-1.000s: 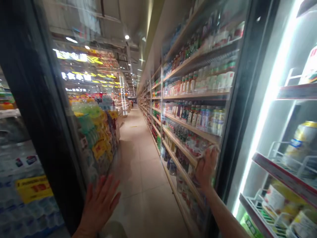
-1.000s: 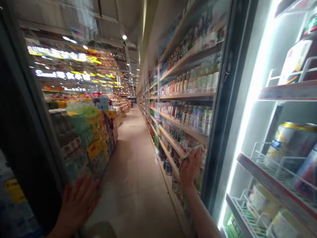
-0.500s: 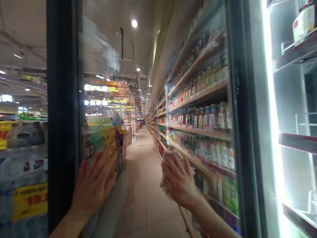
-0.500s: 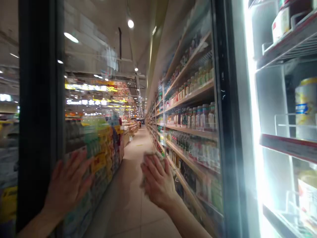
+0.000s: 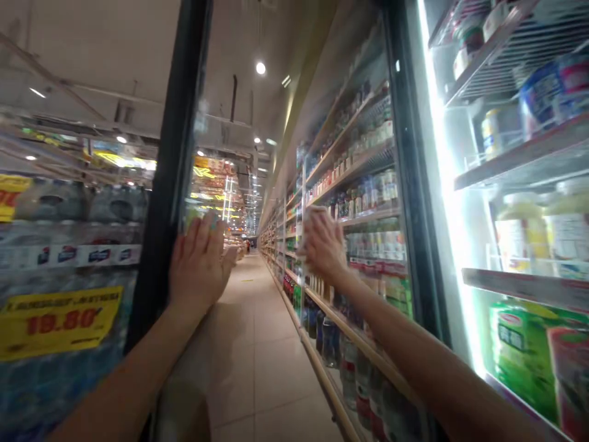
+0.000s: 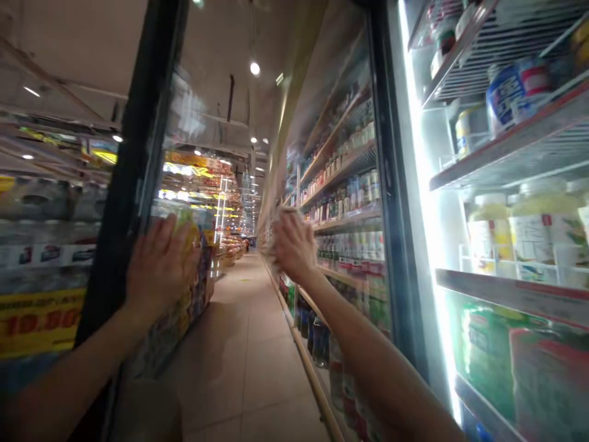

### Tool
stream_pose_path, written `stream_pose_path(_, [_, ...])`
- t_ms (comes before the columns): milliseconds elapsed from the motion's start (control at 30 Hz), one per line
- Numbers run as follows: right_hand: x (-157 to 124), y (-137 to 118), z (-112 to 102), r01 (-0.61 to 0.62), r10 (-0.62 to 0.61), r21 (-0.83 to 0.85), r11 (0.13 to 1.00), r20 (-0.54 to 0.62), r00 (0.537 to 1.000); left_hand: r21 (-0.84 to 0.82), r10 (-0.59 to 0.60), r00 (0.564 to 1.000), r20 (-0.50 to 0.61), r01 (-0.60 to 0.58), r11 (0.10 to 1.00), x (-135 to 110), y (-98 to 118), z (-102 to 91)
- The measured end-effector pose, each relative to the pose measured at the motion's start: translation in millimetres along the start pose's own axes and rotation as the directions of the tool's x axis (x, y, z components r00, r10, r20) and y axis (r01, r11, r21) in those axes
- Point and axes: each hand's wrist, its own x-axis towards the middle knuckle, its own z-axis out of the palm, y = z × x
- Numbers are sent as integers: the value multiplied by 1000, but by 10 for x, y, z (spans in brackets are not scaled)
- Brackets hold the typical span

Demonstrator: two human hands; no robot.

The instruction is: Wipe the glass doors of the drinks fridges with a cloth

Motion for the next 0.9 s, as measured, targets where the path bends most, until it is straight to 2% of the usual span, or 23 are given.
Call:
stream_pose_path(33, [-5,70,-21,-191,191,-6,982,-42,981,-1,25,1000,1,-25,1000,-55,-57,-41])
stream_pose_path(67, [9,116,-35,-382,380,5,924,-98,920,-5,48,999,5,-48,999,-98,-105,-75])
stream_pose_path(100, [28,107,-37,-493,492,24,870,-134,860,-12,65,998,8,-65,998,-131,-140,-102])
stream_pose_path(133, [41,27,-29,-516,515,40,856,-153,843,-19,76,997,14,-76,997,-156,-161,-123])
stream_pose_path(167, [38,-122,-14,-445,447,46,894,-151,882,-25,82,996,18,-82,996,-174,-168,-138])
stream_pose_path(200, [16,-315,5,-265,269,44,963,-124,955,-31,85,996,18,-84,996,-189,-164,-149])
stream_pose_path(233, [-23,-515,25,-29,33,47,998,-87,996,-34,88,996,20,-87,996,-203,-154,-157])
stream_pose_path(267, [-71,-681,41,187,-184,64,980,-45,982,-37,92,995,25,-91,995,-217,-141,-164])
stream_pose_path(300, [-123,-779,50,285,-284,76,955,-24,958,-40,96,995,28,-95,995,-232,-128,-168])
stream_pose_path(333, [-171,-788,49,287,-287,81,954,-14,958,-43,96,995,32,-94,995,-248,-119,-171])
stream_pose_path(400, [-250,-563,20,14,-12,63,998,-43,999,-55,87,996,29,-85,995,-278,-111,-168])
stream_pose_path(433, [-284,-385,-4,-188,192,56,981,-83,978,-64,84,996,26,-82,995,-292,-112,-161])
stream_pose_path(467, [-321,-214,-27,-356,360,58,933,-121,925,-72,82,996,19,-80,994,-303,-116,-151])
stream_pose_path(533, [-417,-23,-48,-502,503,56,863,-176,846,-85,81,997,3,-80,993,-316,-130,-119])
stream_pose_path(567, [-481,-28,-38,-467,466,39,883,-182,866,-90,84,996,-7,-84,992,-319,-140,-100])
stream_pose_path(633, [-646,-169,19,-188,186,-7,982,-109,976,-102,80,997,-9,-80,992,-317,-167,-62])
stream_pose_path(700, [-844,-277,84,125,-125,-2,992,-7,992,-131,63,998,-3,-63,989,-307,-209,-39])
stream_pose_path(733, [-942,-253,98,168,-168,-2,986,10,986,-149,53,999,2,-52,987,-301,-232,-34])
stream_pose_path(767, [-1032,-171,98,113,-113,-19,993,-4,994,-167,43,999,7,-42,985,-297,-250,-31])
stream_pose_path(800, [-1108,-45,88,-33,31,-45,998,-52,998,-179,35,999,15,-31,983,-297,-255,-28])
stream_pose_path(833, [-1166,96,76,-221,212,-66,973,-121,970,-184,27,999,19,-23,983,-303,-239,-21])
stream_pose_path(867, [-1203,217,69,-388,371,-65,919,-185,910,-180,5,1000,14,-2,984,-318,-195,-7])
stream_pose_path(900, [-1221,286,73,-483,461,-55,874,-225,859,-169,-33,999,4,33,985,-343,-117,17])
